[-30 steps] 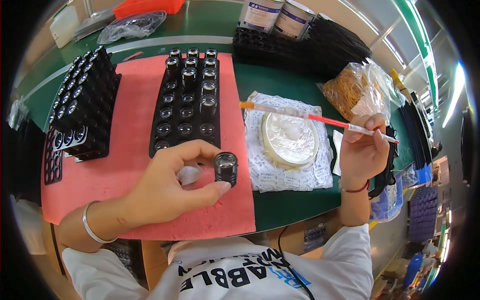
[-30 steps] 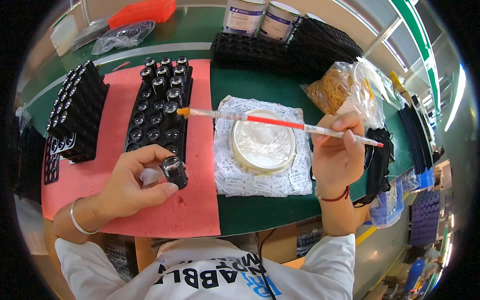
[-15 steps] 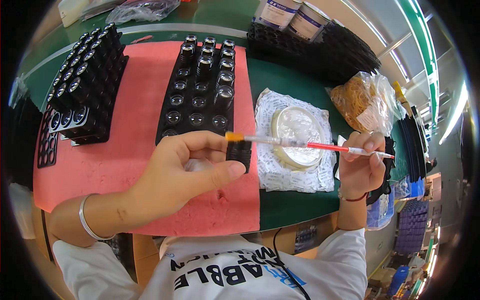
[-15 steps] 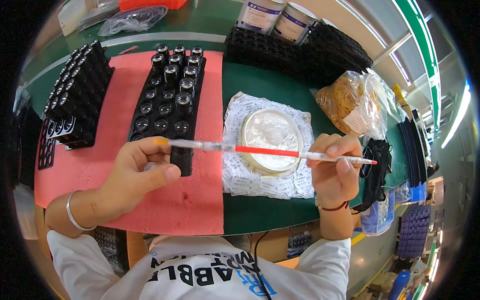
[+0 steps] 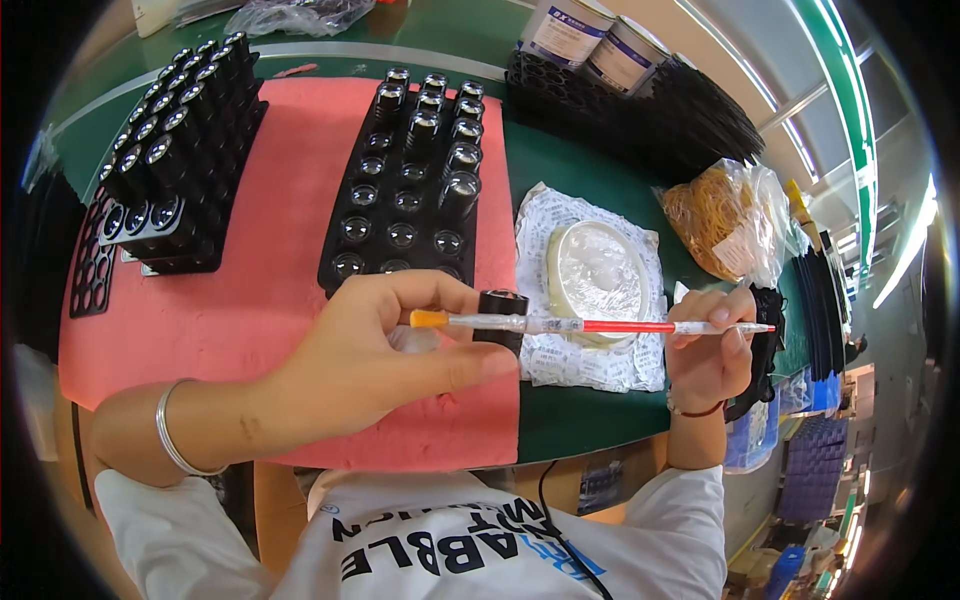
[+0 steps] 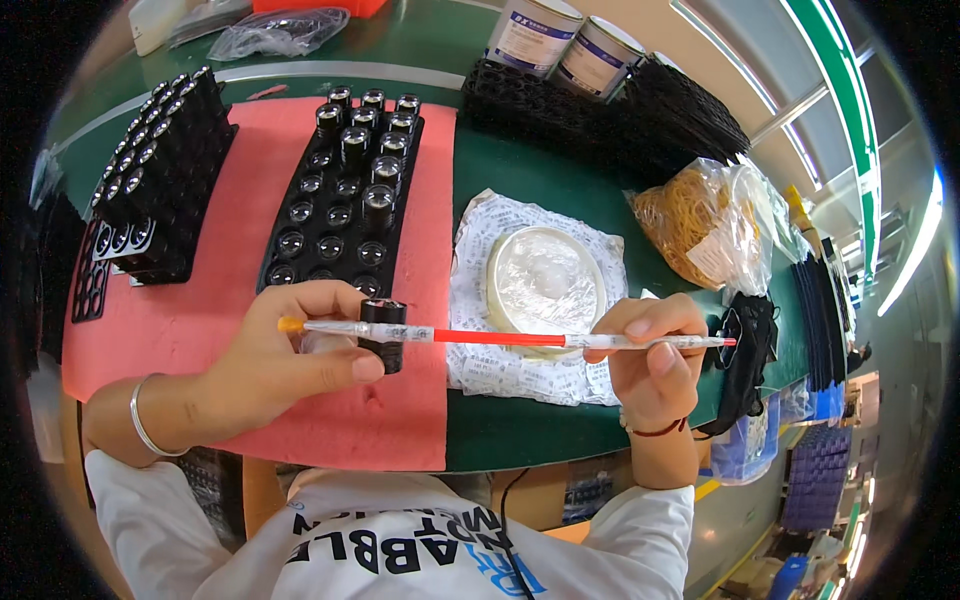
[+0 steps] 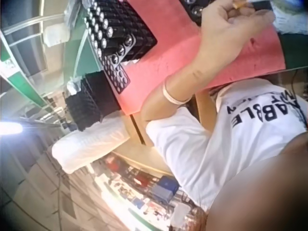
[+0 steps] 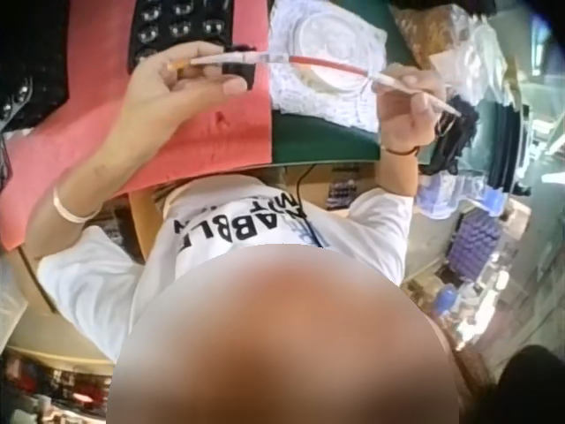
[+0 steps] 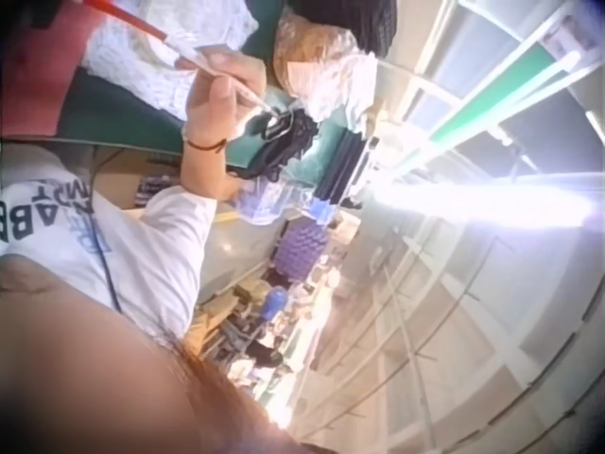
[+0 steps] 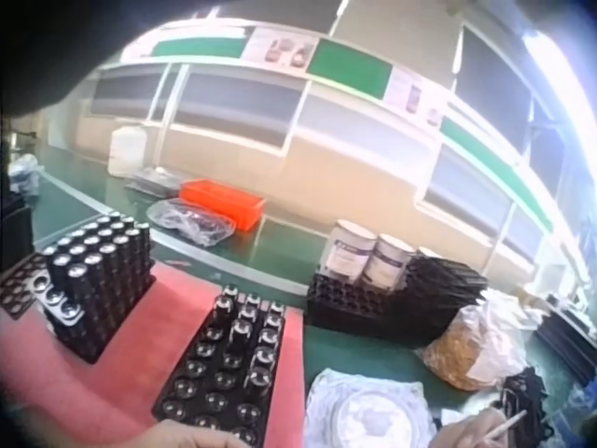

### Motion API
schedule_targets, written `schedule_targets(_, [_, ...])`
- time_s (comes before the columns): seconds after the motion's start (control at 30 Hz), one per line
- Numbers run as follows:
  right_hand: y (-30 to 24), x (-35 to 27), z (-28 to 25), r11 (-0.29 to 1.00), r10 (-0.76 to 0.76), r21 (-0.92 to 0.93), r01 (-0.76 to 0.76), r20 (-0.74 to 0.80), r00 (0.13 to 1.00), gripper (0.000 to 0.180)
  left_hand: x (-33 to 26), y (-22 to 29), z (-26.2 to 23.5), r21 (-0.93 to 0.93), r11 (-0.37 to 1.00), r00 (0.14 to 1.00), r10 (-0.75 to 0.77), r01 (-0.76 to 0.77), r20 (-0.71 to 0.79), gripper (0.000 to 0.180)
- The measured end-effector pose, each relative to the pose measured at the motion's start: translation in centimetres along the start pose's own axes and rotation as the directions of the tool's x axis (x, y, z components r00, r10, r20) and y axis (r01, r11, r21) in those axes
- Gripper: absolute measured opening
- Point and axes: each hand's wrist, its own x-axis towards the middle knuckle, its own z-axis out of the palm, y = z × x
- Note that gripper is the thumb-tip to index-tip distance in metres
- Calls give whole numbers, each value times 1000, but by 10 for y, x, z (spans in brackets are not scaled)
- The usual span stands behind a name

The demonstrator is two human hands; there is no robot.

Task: Apply adhesive to the inner rim of small black lamp components using a brush and place them back into a tray.

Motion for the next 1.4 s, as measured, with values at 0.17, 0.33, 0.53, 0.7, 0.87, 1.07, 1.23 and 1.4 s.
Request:
schedule_targets(0.17, [1, 0, 1, 1000, 24, 5, -24, 15, 1000, 19, -2, -2, -3, -8, 1000, 1000, 21, -21, -4, 24])
schedule_targets(0.33, [3, 0, 1, 999, 12, -39, -12, 10, 1000, 20, 0, -6, -5, -17, 998, 998, 67, -67, 1, 22])
schedule_targets(0.53, [3, 0, 1, 997, 4, -74, -2, 26, 1000, 19, 0, -5, -6, -28, 999, 1000, 20, -20, 11, 21])
schedule_targets(0.7, [2, 2, 0, 993, -18, -116, 19, 12, 1000, 19, 0, -3, -5, -72, 997, 1000, 11, -11, -6, 21])
schedule_targets(0.87, [-1, 4, -4, 990, -35, -137, 36, 8, 999, 18, 2, -6, -10, -79, 997, 1000, 10, -9, 14, 21])
schedule_targets(1.07, [-2, 7, -9, 985, -87, -148, 88, 13, 996, 19, 2, -5, -10, -68, 998, 1000, 2, -3, -15, 22])
schedule_targets(1.23, [-5, 8, -14, 969, -163, -183, 165, 26, 986, 15, 2, -5, -10, -108, 993, 999, 45, -45, -5, 26])
schedule_targets(1.4, [-8, 10, -19, 960, -183, -206, 190, 50, 982, 15, 4, -6, -12, -75, 996, 999, 45, -45, -14, 28])
